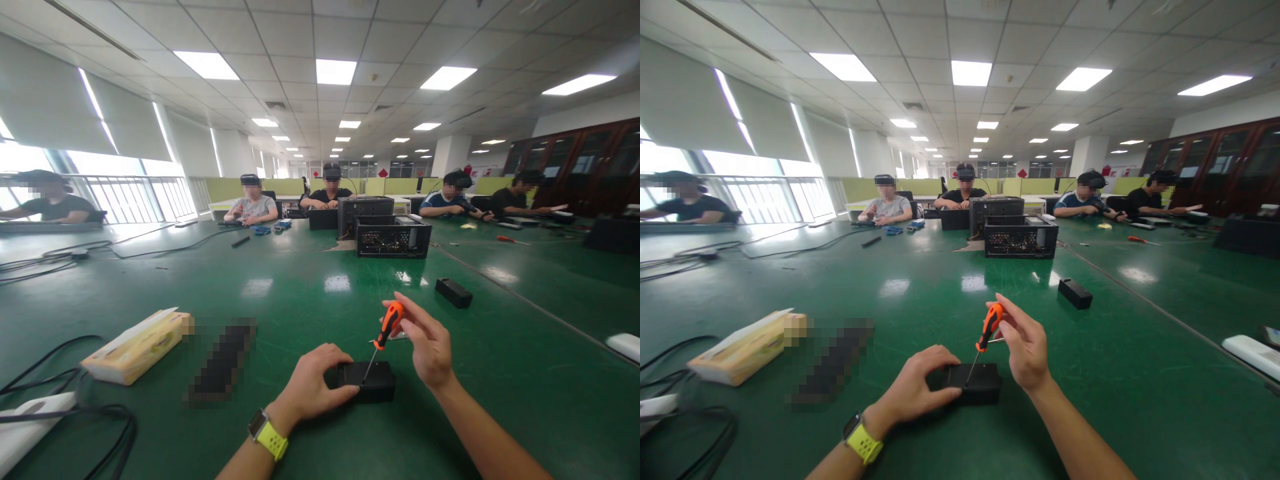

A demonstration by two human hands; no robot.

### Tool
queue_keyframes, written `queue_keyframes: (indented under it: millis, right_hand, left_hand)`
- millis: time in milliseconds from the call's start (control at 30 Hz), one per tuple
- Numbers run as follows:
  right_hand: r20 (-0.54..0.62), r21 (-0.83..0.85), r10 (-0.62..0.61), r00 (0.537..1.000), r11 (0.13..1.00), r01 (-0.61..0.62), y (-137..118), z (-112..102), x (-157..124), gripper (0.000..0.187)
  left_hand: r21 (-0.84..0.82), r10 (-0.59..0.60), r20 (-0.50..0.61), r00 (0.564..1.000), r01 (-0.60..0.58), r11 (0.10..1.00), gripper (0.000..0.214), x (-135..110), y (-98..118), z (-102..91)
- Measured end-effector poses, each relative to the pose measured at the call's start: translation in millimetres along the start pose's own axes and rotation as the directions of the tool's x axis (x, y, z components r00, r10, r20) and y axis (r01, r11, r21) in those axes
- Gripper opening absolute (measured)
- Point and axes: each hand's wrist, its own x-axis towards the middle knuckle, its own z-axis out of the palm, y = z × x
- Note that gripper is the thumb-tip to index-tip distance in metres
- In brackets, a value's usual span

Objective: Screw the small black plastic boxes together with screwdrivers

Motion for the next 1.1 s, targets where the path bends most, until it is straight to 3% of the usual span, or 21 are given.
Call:
queue_keyframes:
  millis: [200,400,567,633,700,767,833,867,900,967,1033,1100]
  right_hand:
    - [-0.026,-0.075,-0.082,0.996,0.994,0.08,-1.1,2.2,2.8,0.033]
    - [-0.017,0.041,-0.002,1.0,0.999,0.003,-2.1,2.3,0.3,0.028]
    - [0.029,0.086,0.101,0.995,0.991,-0.103,-3.2,10.9,-2.1,0.037]
    - [-0.027,0.128,0.127,0.992,0.984,-0.122,-4.6,8.9,2.4,0.033]
    - [-0.168,0.117,0.085,0.982,0.991,-0.066,-4.5,-0.8,9.9,0.028]
    - [-0.29,-0.064,0.012,0.957,0.997,-0.031,-1.1,-16.6,18.3,0.021]
    - [-0.257,-0.416,0.056,0.965,0.895,-0.163,6.1,-34.1,25.5,0.012]
    - [-0.183,-0.59,0.176,0.967,0.767,-0.251,11.0,-41.9,28.0,0.013]
    - [-0.116,-0.725,0.327,0.938,0.617,-0.305,16.6,-48.4,29.8,0.017]
    - [-0.037,-0.863,0.583,0.812,0.39,-0.32,28.6,-57.1,31.1,0.03]
    - [-0.023,-0.896,0.693,0.721,0.305,-0.322,40.4,-61.0,30.3,0.042]
    - [-0.035,-0.902,0.736,0.676,0.267,-0.338,50.2,-62.1,28.9,0.052]
  left_hand:
    - [-0.001,0.0,-0.003,1.0,0.0,1.0,0.032,0.1,-0.2,-0.3]
    - [-0.013,0.001,-0.008,1.0,-0.001,1.0,0.032,-0.4,-2.4,1.1]
    - [-0.01,0.011,-0.005,1.0,-0.011,1.0,0.032,-0.1,-2.3,1.8]
    - [-0.006,0.006,-0.004,1.0,-0.006,1.0,0.031,-0.4,-2.3,1.7]
    - [-0.002,-0.004,-0.003,1.0,0.004,1.0,0.032,-0.7,-2.3,1.4]
    - [-0.003,-0.008,-0.005,1.0,0.008,1.0,0.032,-1.0,-2.3,0.9]
    - [-0.006,-0.007,-0.005,1.0,0.007,1.0,0.032,-1.1,-1.8,0.3]
    - [-0.007,-0.005,-0.004,1.0,0.005,1.0,0.032,-1.0,-1.5,0.0]
    - [-0.008,-0.004,-0.002,1.0,0.004,1.0,0.032,-1.0,-1.0,-0.2]
    - [-0.01,-0.006,0.002,1.0,0.006,1.0,0.032,-0.8,0.1,-0.5]
    - [-0.017,-0.007,0.0,1.0,0.007,1.0,0.031,-0.9,1.0,-0.3]
    - [-0.032,-0.004,-0.008,1.0,0.004,0.999,0.03,-1.2,1.6,0.5]
